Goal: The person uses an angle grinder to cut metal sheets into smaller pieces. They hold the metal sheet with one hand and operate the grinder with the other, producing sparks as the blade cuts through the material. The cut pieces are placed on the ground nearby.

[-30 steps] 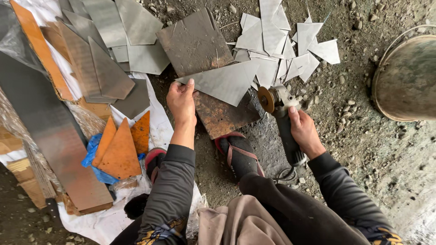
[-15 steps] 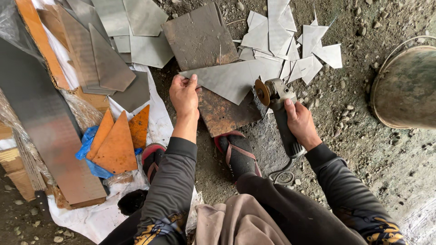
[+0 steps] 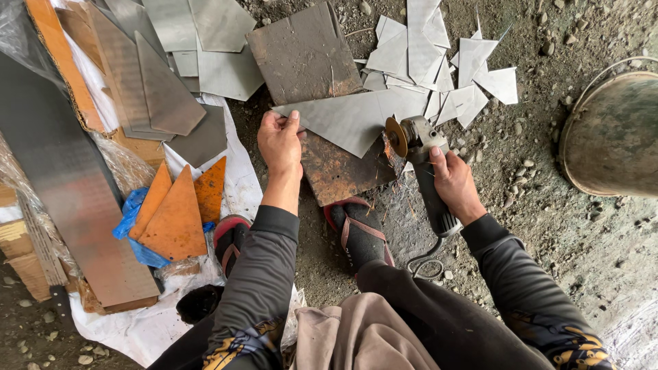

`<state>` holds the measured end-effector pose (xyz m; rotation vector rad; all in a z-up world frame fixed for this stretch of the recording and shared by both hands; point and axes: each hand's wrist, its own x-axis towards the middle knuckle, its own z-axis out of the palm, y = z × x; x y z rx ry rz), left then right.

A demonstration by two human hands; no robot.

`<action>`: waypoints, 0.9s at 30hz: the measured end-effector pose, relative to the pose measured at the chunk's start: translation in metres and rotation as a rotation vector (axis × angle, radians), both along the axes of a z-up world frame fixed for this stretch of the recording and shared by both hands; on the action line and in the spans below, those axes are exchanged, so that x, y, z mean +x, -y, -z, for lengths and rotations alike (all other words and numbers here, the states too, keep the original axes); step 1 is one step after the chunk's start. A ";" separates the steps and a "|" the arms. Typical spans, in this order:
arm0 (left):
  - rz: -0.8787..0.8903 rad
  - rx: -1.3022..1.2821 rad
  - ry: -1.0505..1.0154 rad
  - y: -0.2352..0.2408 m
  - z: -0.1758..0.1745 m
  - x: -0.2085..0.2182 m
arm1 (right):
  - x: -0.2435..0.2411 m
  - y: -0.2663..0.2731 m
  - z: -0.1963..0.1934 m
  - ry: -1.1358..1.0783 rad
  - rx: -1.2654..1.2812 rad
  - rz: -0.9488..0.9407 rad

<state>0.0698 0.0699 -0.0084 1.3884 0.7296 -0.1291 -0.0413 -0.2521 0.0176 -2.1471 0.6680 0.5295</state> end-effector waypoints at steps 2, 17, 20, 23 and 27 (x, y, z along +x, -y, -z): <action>0.003 0.012 0.000 0.000 0.001 0.000 | -0.001 0.001 0.001 0.016 0.058 0.019; -0.013 -0.004 0.001 0.000 0.008 -0.001 | -0.001 0.005 0.007 0.031 -0.059 -0.051; -0.005 0.010 0.012 0.000 0.007 -0.001 | -0.002 0.008 0.010 0.037 -0.088 -0.083; 0.014 0.045 -0.023 0.000 0.004 -0.002 | -0.003 0.009 0.013 0.056 -0.031 -0.054; 0.005 0.026 -0.040 0.000 0.003 -0.001 | -0.001 0.010 0.014 0.010 -0.109 -0.088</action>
